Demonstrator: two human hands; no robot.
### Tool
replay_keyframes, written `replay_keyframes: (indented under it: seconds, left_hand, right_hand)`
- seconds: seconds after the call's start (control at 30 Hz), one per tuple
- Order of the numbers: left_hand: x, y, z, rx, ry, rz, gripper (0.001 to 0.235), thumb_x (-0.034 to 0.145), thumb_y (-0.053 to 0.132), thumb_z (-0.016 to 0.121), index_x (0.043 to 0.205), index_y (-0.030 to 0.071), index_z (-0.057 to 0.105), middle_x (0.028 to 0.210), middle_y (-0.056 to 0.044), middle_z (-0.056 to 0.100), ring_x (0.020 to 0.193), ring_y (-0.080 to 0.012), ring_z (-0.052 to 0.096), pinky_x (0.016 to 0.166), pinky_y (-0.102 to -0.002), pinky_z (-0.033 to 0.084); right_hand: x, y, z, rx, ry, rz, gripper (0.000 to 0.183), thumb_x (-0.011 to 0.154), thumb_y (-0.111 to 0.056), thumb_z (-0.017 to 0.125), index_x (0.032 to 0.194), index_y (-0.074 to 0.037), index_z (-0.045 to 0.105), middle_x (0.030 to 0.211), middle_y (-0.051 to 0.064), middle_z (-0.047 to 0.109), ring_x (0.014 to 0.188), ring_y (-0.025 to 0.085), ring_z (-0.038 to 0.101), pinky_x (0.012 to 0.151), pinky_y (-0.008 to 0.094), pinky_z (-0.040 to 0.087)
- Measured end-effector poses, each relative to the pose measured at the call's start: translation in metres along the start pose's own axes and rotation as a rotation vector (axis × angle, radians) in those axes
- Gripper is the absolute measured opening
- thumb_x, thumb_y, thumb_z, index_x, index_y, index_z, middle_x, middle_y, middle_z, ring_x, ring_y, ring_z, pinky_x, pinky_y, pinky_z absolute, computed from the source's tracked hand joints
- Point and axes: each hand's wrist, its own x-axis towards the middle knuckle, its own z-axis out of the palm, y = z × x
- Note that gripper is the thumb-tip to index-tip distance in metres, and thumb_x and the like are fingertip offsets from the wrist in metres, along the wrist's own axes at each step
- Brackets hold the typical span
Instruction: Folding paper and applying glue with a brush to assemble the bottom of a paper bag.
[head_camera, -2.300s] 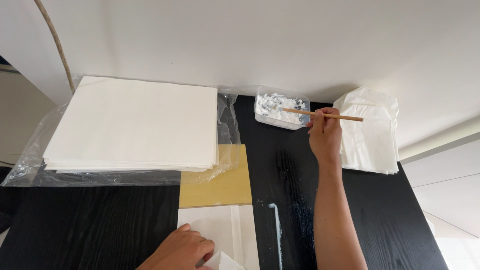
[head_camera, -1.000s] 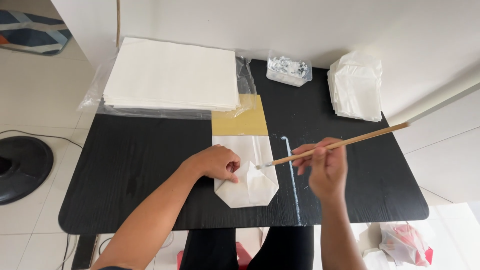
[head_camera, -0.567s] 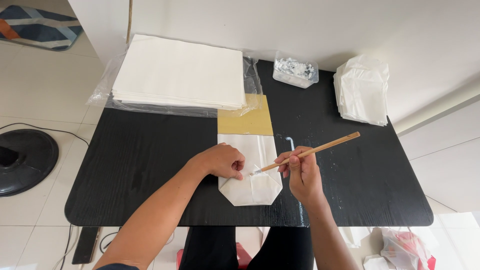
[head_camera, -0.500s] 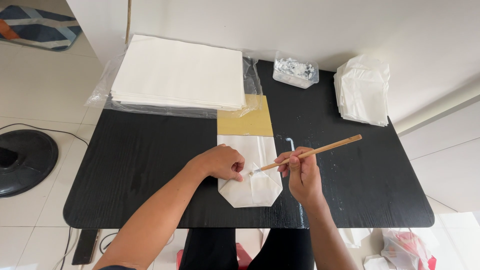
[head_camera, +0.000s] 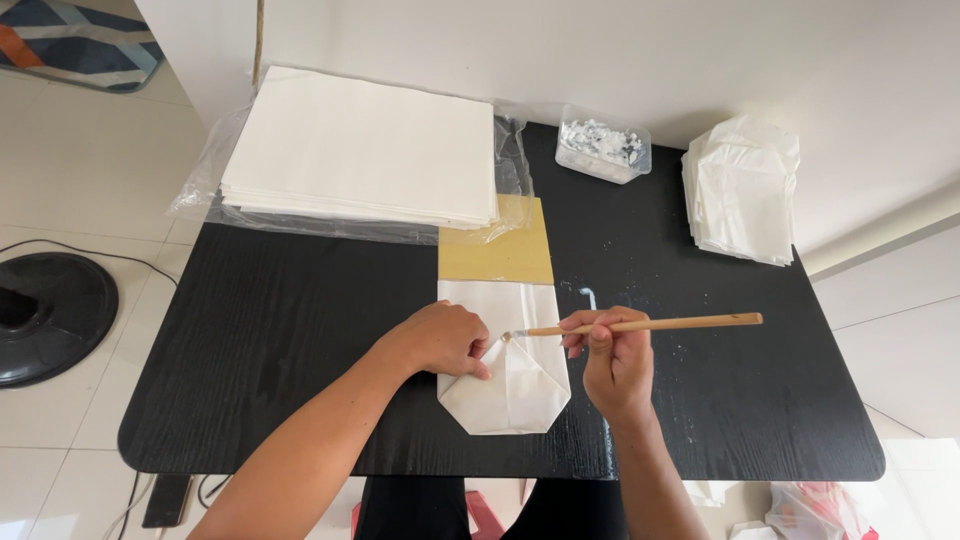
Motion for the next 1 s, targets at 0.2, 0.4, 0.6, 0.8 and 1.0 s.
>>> replay_keyframes:
  seconds: [0.2,0.4,0.6,0.8,1.0]
  left_hand:
    - [0.001,-0.004,0.003,0.008,0.001,0.040,0.024,0.081,0.040,0.084,0.079,0.017,0.075,0.072,-0.004,0.073,0.075,-0.0245,0.070,0.090,-0.033,0.047]
    - [-0.001,-0.001,0.002,0.010,0.004,0.050,0.023,0.082,0.038,0.082,0.078,0.017,0.074,0.072,-0.004,0.073,0.075,-0.0245,0.070,0.090,-0.032,0.046]
    - [0.002,-0.005,0.007,0.028,0.014,0.077,0.023,0.083,0.037,0.082,0.081,0.015,0.075,0.075,-0.007,0.074,0.078,-0.0269,0.071,0.089,-0.034,0.047]
    - [0.001,-0.002,0.002,0.008,0.001,0.063,0.022,0.082,0.036,0.082,0.080,0.015,0.075,0.075,-0.005,0.074,0.078,-0.0259,0.072,0.090,-0.033,0.047]
    - [0.000,-0.003,0.003,-0.030,-0.007,0.061,0.022,0.081,0.035,0.084,0.080,0.015,0.075,0.073,-0.004,0.073,0.079,-0.0258,0.071,0.093,-0.034,0.046]
  right_hand:
    - [-0.005,-0.012,-0.014,0.042,0.112,0.023,0.027,0.103,-0.029,0.049,0.105,-0.004,0.039,0.075,0.014,0.070,0.048,0.014,0.065,0.043,0.024,0.059]
    - [-0.022,-0.007,-0.002,0.091,0.130,0.072,0.030,0.100,-0.026,0.057,0.104,-0.003,0.039,0.072,0.017,0.070,0.043,0.017,0.066,0.036,0.027,0.059]
    - [-0.021,-0.003,0.007,0.030,0.217,0.033,0.034,0.100,-0.031,0.057,0.103,-0.003,0.037,0.073,0.016,0.069,0.041,0.019,0.066,0.037,0.029,0.060]
    - [-0.010,-0.003,0.012,0.036,0.257,-0.004,0.032,0.102,-0.031,0.054,0.102,-0.005,0.036,0.073,0.016,0.069,0.041,0.020,0.066,0.039,0.030,0.061]
    - [-0.009,-0.019,0.001,0.010,0.293,-0.016,0.036,0.102,-0.039,0.049,0.102,-0.007,0.034,0.071,0.012,0.067,0.039,0.017,0.065,0.038,0.026,0.059]
